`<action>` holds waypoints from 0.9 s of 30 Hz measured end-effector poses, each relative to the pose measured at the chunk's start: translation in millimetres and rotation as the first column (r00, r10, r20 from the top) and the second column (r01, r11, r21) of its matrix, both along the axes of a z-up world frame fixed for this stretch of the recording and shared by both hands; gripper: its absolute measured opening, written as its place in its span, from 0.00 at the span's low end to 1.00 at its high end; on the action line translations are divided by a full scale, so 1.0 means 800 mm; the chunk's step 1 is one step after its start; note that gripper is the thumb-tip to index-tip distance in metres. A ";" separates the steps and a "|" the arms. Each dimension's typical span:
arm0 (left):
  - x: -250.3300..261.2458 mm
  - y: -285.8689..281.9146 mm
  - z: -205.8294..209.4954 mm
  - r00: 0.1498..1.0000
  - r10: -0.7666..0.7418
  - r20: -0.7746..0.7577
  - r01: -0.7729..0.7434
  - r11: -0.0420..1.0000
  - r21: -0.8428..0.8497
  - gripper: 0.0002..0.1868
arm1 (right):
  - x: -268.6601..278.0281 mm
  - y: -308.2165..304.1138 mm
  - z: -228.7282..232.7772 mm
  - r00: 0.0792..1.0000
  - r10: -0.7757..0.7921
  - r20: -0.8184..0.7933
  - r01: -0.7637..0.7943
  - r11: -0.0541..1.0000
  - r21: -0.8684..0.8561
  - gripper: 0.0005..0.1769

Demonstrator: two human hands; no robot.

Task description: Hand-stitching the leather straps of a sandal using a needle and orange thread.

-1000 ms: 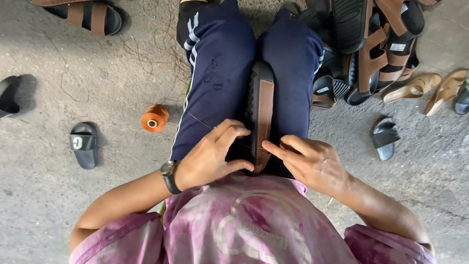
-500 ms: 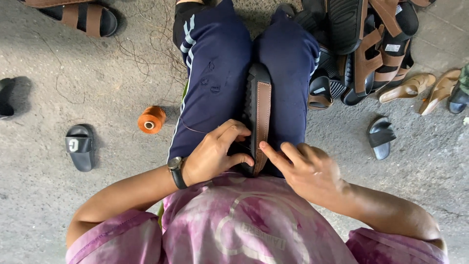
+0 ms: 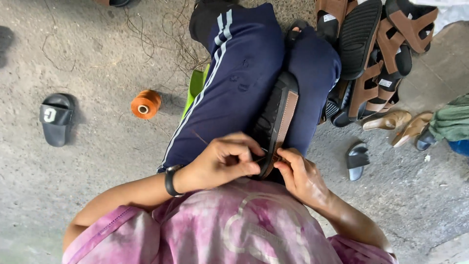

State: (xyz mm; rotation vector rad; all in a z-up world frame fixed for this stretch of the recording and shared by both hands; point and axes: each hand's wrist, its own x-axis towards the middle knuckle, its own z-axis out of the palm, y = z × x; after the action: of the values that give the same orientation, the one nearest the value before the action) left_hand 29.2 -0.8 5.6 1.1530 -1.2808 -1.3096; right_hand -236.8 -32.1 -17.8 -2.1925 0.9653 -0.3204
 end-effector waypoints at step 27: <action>-0.031 -0.017 -0.001 0.860 -0.074 0.506 0.381 0.752 -0.538 0.13 | -0.017 -0.039 0.053 0.957 0.186 -0.221 -0.195 0.981 -0.020 0.10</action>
State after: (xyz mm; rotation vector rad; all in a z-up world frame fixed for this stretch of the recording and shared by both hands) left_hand 4.2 -14.1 4.7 0.8412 -2.0776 -0.6645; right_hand -250.0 -63.3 24.7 -2.3735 0.8590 -0.0079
